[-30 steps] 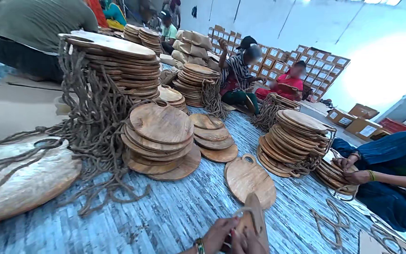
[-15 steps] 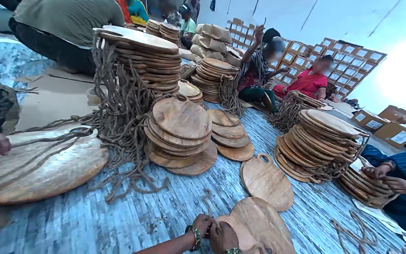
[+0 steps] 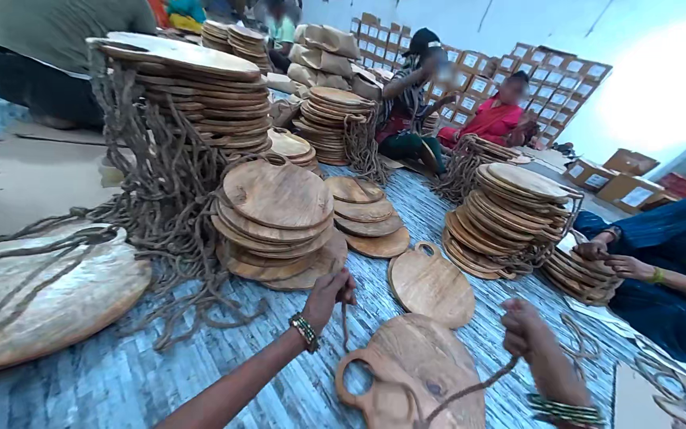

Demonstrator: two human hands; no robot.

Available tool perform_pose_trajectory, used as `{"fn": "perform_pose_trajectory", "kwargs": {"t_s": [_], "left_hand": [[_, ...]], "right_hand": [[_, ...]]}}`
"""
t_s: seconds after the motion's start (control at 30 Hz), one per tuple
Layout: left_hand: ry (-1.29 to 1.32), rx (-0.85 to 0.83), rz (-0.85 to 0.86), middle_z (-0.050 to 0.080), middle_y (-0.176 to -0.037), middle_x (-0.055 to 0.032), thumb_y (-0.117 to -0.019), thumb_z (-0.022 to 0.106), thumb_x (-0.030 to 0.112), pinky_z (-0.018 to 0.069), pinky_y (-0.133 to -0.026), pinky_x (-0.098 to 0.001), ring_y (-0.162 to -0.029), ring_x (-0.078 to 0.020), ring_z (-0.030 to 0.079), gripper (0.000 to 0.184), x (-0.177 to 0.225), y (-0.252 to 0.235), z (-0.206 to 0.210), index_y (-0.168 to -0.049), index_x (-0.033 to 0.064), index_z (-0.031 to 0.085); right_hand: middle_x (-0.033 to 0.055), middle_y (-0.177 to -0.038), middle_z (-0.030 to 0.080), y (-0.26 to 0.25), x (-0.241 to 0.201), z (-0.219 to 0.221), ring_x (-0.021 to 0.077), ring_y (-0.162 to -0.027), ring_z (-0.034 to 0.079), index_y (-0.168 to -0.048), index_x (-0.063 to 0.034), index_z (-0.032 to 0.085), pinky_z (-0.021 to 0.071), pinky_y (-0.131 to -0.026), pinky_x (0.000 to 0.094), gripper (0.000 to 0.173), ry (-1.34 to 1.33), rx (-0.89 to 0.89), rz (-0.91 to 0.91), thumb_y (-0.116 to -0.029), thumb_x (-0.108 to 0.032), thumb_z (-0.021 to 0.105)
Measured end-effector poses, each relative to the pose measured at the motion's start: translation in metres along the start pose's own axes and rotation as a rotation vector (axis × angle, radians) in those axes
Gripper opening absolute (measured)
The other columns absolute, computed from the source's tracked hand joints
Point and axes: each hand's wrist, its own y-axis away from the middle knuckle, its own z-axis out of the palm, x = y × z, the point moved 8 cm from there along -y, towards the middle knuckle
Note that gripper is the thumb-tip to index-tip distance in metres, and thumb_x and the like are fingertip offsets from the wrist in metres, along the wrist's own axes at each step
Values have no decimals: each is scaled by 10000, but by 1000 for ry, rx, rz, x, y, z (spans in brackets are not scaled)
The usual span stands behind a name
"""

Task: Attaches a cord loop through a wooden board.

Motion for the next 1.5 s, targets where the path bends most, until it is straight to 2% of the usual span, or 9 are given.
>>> {"fn": "perform_pose_trajectory", "kwargs": {"t_s": [0.2,0.33,0.53,0.67,0.8,0.93,1.03,1.17,1.5], "left_hand": [[100,-244,292,416,-584,120,-1110,243,124,356,-509,-118,-501,24,388,432,115,18,47,-764,166,497],[63,-436,305,404,-570,118,-1112,250,157,367,-520,-117,-503,25,397,431,149,40,83,-768,167,509],[-140,-619,385,452,-598,134,-1060,299,108,392,-551,-116,-539,48,440,403,178,87,116,-742,174,538],[-238,-711,286,485,-627,153,-1075,311,113,437,-584,-109,-564,63,486,330,175,102,128,-873,153,568],[-256,-720,251,488,-626,148,-1069,313,104,447,-593,-114,-561,55,491,319,188,114,142,-887,148,571],[-282,-804,260,448,-652,164,-1083,319,136,421,-571,-109,-561,68,448,303,187,130,164,-879,176,540],[-240,-814,336,422,-653,189,-1071,348,123,356,-529,-88,-545,107,398,270,178,142,174,-880,167,534],[-354,-824,516,465,-715,94,-1066,354,65,401,-614,-133,-620,57,449,221,176,164,177,-1025,-23,553],[-386,-793,820,548,-693,-39,-1101,432,208,451,-597,-139,-603,13,512,374,204,191,183,-1018,-115,602]], "right_hand": [[-200,-608,415,20,-106,-53,-88,-484,352,-853,-272,512,316,-479,90,357,-151,8,-337,-1090,-250,247],[-196,-673,466,31,-143,-39,-86,-535,393,-910,-309,598,352,-514,95,277,-69,-137,-506,-1081,-439,423],[-59,-817,605,67,-142,28,-59,-759,569,-974,2,664,501,-732,158,411,118,-424,-683,-1094,-302,414],[-24,-908,632,71,-130,16,-18,-914,547,-941,-24,695,443,-858,193,458,75,-308,-717,-1087,-357,418],[-152,-898,597,80,-134,-22,-129,-804,518,-923,-83,656,452,-719,99,361,-114,-117,-710,-1092,-314,437],[-91,-939,606,96,-143,-36,-112,-806,525,-1057,16,708,468,-725,103,322,-183,-32,-725,-1075,-224,494],[-52,-949,615,109,-144,-37,-97,-818,544,-1096,72,710,490,-745,109,262,-244,-11,-733,-1030,-143,576],[-69,-912,647,125,-141,-43,-72,-828,617,-1037,89,681,550,-781,147,140,-311,73,-658,-926,7,658],[-50,-930,691,147,-135,-49,-57,-894,650,-1009,47,709,568,-828,164,104,-346,197,-783,-971,-29,649]]}}
